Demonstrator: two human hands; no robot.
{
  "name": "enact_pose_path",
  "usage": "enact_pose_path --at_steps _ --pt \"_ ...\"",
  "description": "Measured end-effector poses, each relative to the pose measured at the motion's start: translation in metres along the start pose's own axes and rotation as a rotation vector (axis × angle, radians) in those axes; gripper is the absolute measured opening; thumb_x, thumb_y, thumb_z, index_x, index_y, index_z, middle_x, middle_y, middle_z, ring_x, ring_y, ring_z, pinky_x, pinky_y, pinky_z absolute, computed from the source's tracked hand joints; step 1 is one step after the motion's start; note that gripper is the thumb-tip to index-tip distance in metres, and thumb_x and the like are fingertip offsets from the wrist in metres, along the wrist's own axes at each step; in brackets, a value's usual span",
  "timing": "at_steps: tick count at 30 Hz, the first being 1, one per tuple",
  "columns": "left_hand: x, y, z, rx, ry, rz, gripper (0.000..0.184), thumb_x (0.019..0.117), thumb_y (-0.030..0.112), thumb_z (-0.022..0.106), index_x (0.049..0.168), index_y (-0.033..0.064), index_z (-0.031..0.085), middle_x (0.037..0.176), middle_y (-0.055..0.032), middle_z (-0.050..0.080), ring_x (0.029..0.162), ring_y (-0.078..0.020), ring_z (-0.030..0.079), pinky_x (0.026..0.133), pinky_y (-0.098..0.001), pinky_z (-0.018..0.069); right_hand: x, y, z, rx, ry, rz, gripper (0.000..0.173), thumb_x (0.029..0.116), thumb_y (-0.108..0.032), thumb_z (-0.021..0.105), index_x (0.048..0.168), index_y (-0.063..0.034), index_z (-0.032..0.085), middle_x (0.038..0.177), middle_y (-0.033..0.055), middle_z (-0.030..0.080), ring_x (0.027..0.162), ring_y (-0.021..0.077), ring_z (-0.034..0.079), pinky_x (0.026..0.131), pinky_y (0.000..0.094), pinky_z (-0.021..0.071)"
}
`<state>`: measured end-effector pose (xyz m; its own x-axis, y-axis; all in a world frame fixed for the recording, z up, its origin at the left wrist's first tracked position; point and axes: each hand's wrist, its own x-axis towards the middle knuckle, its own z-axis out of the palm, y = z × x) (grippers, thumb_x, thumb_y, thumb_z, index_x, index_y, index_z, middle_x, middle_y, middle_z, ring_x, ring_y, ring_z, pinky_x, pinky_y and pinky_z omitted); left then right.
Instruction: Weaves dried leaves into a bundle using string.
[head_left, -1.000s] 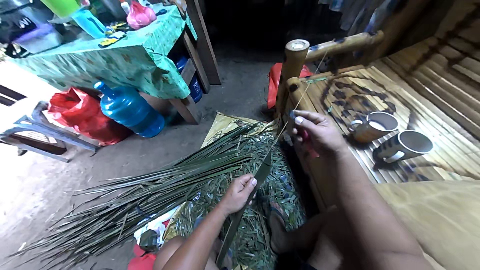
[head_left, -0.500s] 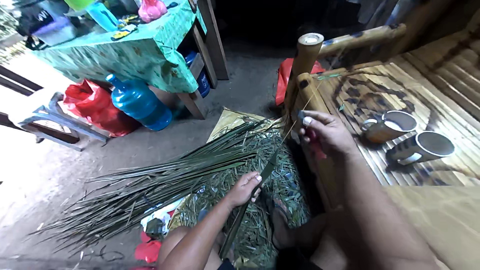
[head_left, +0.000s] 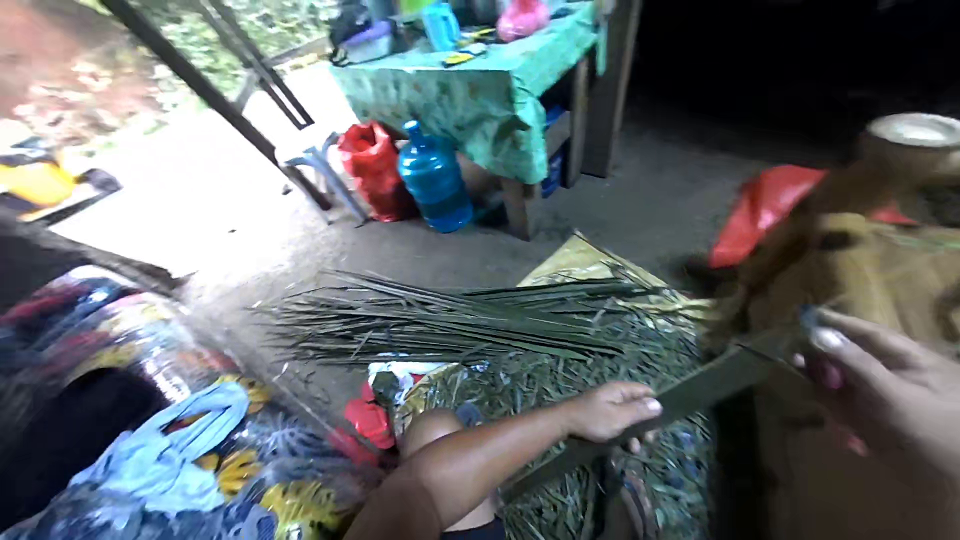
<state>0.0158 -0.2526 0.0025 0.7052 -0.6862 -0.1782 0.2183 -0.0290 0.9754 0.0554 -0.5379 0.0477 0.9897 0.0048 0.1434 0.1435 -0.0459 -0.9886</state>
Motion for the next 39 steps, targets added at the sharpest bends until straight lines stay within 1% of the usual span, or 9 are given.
enact_pose_path --at_steps 6,11,18,20,24,26,30,35,39 --pt "0.011 0.003 -0.01 -0.027 0.123 0.093 0.027 0.1094 0.014 0.04 0.108 -0.0054 0.058 0.073 -0.0028 0.058 0.057 -0.0068 0.055 0.052 -0.0224 0.0482 -0.01 -0.006 0.021 0.006 -0.316 0.019 0.018 0.1032 -0.016 0.056 0.115 -0.0195 0.069 0.09 -0.0146 0.073 0.073 0.0021 0.068 0.065 0.0238 0.0595" --pt "0.013 0.007 -0.019 -0.021 0.135 0.117 0.024 0.1084 0.013 0.041 0.105 -0.0028 0.058 0.071 -0.0009 0.057 0.055 -0.0053 0.054 0.05 -0.0203 0.0463 -0.014 0.004 0.042 -0.075 -0.486 -0.018 0.017 0.1015 -0.022 0.06 0.108 -0.0123 0.072 0.082 -0.0064 0.07 0.064 0.0046 0.064 0.059 0.0251 0.0577" --pt "0.013 0.007 -0.018 -0.044 0.062 0.148 0.023 0.1082 0.018 0.043 0.099 0.0044 0.059 0.066 0.0043 0.054 0.051 -0.0022 0.048 0.047 -0.0174 0.0404 -0.004 0.012 0.032 -0.083 -0.332 -0.174 0.019 0.0998 -0.039 0.063 0.095 -0.0234 0.073 0.072 -0.0109 0.067 0.057 0.0012 0.061 0.052 0.0195 0.0539" --pt "0.012 0.008 -0.017 -0.02 0.041 0.136 0.023 0.1082 0.018 0.043 0.099 0.0042 0.059 0.067 0.0047 0.055 0.051 -0.0014 0.049 0.047 -0.0167 0.0406 0.001 0.009 0.025 -0.079 -0.295 -0.227 0.019 0.1009 -0.039 0.062 0.097 -0.0241 0.073 0.073 -0.0128 0.066 0.057 -0.0004 0.059 0.052 0.0185 0.053" --pt "0.007 0.014 -0.012 0.025 0.038 0.063 0.022 0.1075 0.019 0.043 0.103 0.0052 0.06 0.07 0.0078 0.057 0.053 0.0014 0.049 0.048 -0.0152 0.0418 0.007 -0.003 0.015 -0.145 -0.171 -0.281 0.019 0.1022 -0.027 0.057 0.1 -0.0123 0.07 0.078 -0.0124 0.066 0.064 -0.0025 0.061 0.06 0.0198 0.056" --pt "0.007 0.013 -0.011 0.027 0.021 0.032 0.021 0.1077 0.021 0.043 0.103 0.0093 0.06 0.071 0.0096 0.058 0.053 0.0019 0.05 0.048 -0.0149 0.0426 0.005 -0.004 0.011 -0.125 -0.074 -0.241 0.018 0.1002 -0.02 0.058 0.1 -0.0063 0.071 0.077 -0.0067 0.067 0.062 0.0013 0.061 0.059 0.0227 0.0563" --pt "0.01 0.001 -0.012 -0.048 -0.018 0.025 0.021 0.1081 0.026 0.048 0.102 0.0115 0.062 0.069 0.0083 0.056 0.05 -0.0002 0.048 0.045 -0.0156 0.0401 0.003 -0.002 0.002 0.117 0.019 -0.162 0.018 0.1038 -0.018 0.058 0.111 -0.0074 0.07 0.081 0.0005 0.068 0.059 0.007 0.061 0.053 0.0235 0.056" --pt "0.011 0.0 -0.012 -0.099 0.007 0.04 0.021 0.1085 0.026 0.047 0.102 0.0118 0.061 0.068 0.0086 0.056 0.05 -0.0002 0.048 0.045 -0.0154 0.0412 -0.005 -0.003 0.008 0.083 -0.334 -0.045 0.019 0.101 -0.018 0.059 0.102 -0.0026 0.07 0.076 0.0026 0.068 0.06 0.0092 0.062 0.055 0.0267 0.0563" --pt "0.01 0.001 -0.017 -0.163 0.0 0.048 0.02 0.1079 0.026 0.048 0.103 0.0117 0.061 0.066 0.0092 0.055 0.05 0.0002 0.049 0.046 -0.0152 0.0412 -0.009 0.005 0.029 0.043 -0.587 -0.032 0.025 0.1038 -0.023 0.057 0.1 -0.0021 0.071 0.075 -0.0014 0.067 0.061 0.0046 0.062 0.057 0.0227 0.0549"
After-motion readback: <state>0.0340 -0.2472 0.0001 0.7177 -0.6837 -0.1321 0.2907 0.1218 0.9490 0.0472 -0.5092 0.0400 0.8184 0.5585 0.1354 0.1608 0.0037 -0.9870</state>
